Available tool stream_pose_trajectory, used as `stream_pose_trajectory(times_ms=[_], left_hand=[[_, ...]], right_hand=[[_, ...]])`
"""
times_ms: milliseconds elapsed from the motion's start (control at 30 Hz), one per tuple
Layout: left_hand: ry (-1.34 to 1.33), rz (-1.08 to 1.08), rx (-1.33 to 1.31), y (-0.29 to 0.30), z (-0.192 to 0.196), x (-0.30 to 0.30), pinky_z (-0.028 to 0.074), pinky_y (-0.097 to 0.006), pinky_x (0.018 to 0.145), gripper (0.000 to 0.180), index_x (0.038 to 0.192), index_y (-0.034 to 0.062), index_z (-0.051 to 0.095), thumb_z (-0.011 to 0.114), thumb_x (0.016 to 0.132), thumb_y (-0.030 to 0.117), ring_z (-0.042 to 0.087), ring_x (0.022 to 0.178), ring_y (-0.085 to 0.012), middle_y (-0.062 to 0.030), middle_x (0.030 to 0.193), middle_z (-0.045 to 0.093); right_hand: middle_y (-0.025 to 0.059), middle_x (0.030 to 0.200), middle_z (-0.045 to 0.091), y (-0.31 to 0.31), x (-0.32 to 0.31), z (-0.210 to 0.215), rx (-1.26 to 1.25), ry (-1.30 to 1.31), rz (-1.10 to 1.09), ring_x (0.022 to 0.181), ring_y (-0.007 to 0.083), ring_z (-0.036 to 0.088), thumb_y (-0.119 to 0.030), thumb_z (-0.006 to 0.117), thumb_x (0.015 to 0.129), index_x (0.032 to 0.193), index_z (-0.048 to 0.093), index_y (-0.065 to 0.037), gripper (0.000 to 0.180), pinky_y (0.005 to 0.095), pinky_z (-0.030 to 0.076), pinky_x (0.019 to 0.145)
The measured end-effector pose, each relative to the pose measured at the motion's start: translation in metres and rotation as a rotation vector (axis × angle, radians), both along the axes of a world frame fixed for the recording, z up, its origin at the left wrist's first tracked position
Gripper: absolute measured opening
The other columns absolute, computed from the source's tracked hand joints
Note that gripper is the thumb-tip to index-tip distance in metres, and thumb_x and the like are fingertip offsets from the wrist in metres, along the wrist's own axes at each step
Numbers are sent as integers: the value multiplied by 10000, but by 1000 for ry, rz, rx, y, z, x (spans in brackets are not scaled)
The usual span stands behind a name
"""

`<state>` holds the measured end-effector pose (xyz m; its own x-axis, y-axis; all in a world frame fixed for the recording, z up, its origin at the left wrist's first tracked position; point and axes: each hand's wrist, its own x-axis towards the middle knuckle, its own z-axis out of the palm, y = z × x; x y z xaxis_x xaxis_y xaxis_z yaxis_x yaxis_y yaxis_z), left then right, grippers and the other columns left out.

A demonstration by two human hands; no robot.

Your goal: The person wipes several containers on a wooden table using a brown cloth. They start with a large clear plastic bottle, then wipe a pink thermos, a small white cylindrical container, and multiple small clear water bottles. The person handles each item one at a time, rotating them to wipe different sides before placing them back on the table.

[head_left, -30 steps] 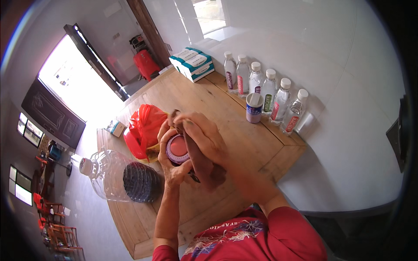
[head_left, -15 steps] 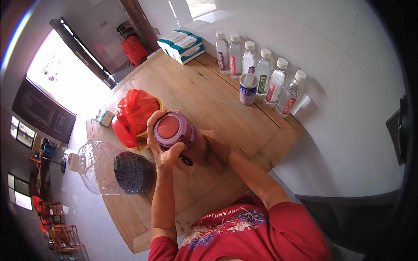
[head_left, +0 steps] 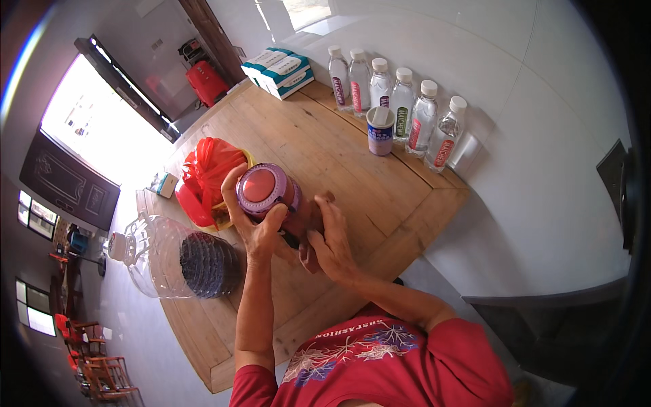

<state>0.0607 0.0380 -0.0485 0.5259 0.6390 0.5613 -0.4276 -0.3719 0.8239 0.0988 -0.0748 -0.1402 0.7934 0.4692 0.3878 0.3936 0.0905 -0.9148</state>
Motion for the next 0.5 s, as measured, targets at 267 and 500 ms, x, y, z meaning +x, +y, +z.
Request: stream_pose_trajectory(times_ms=[267, 500], left_hand=[[27, 34, -30, -1, -3, -5, 435, -321, 958, 720, 1296, 45, 433, 767, 669, 161, 546, 1078, -183, -75, 1156, 557], [27, 125, 53, -4, -18, -2, 392, -349, 1006, 907, 1386, 32, 335, 808, 620, 137, 488, 1160, -219, -113, 1256, 482]], right_hand=[[174, 1227, 517, 22, 46, 67, 362, -298, 130, 1146, 323, 462, -67, 443, 923, 1296, 464, 8, 382, 386, 340, 1012], [177, 1097, 558, 29, 51, -23, 173, 59, 144, 1016, 328, 510, -109, 443, 947, 1167, 528, 11, 265, 382, 389, 931]])
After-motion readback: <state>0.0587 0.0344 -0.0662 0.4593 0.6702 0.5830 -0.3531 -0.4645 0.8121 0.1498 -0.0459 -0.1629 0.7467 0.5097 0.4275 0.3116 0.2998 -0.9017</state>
